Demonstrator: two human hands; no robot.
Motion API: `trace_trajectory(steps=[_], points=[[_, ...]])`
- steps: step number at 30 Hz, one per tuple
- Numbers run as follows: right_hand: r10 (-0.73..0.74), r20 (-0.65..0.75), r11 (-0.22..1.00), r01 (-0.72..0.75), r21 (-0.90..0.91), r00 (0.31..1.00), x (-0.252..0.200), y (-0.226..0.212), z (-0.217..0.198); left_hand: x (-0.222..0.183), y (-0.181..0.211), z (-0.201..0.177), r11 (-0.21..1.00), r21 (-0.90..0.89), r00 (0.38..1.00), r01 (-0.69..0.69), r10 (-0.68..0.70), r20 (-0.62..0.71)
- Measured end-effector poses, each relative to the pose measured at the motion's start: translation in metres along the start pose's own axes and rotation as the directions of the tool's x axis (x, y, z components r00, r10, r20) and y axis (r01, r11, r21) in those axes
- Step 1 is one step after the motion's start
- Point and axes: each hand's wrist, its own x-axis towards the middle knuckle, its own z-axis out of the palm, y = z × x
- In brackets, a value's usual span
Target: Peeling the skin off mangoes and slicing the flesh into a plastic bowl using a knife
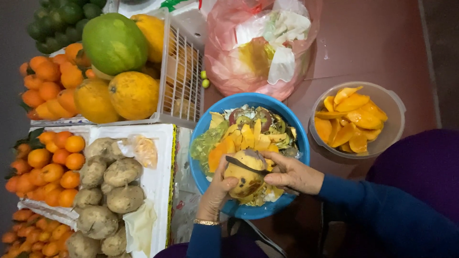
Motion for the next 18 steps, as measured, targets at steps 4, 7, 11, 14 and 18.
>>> trace_trajectory(steps=[4,7,11,14,18], points=[[0.01,-0.027,0.998,-0.009,0.057,1.0,0.001,0.002,0.0,0.0,0.008,0.006,0.975,0.221,0.996,0.018,0.002,-0.088],[-0.028,-0.054,0.999,0.03,0.04,0.998,0.0,0.0,0.0,0.002,0.009,0.009,0.95,0.294,0.992,-0.103,0.121,-0.044],[-0.17,-0.085,0.985,0.167,-0.031,0.982,-0.004,-0.008,0.004,0.001,0.001,0.004,0.988,-0.088,0.991,-0.124,0.127,0.033],[-0.258,-0.085,0.959,0.245,-0.141,0.962,-0.004,-0.009,0.005,0.009,-0.033,-0.02,0.853,-0.52,0.97,-0.047,0.164,0.182],[-0.317,-0.038,0.892,0.284,-0.352,0.948,-0.004,-0.012,0.002,0.018,-0.034,-0.022,0.877,-0.477,0.988,0.062,0.012,0.151]])
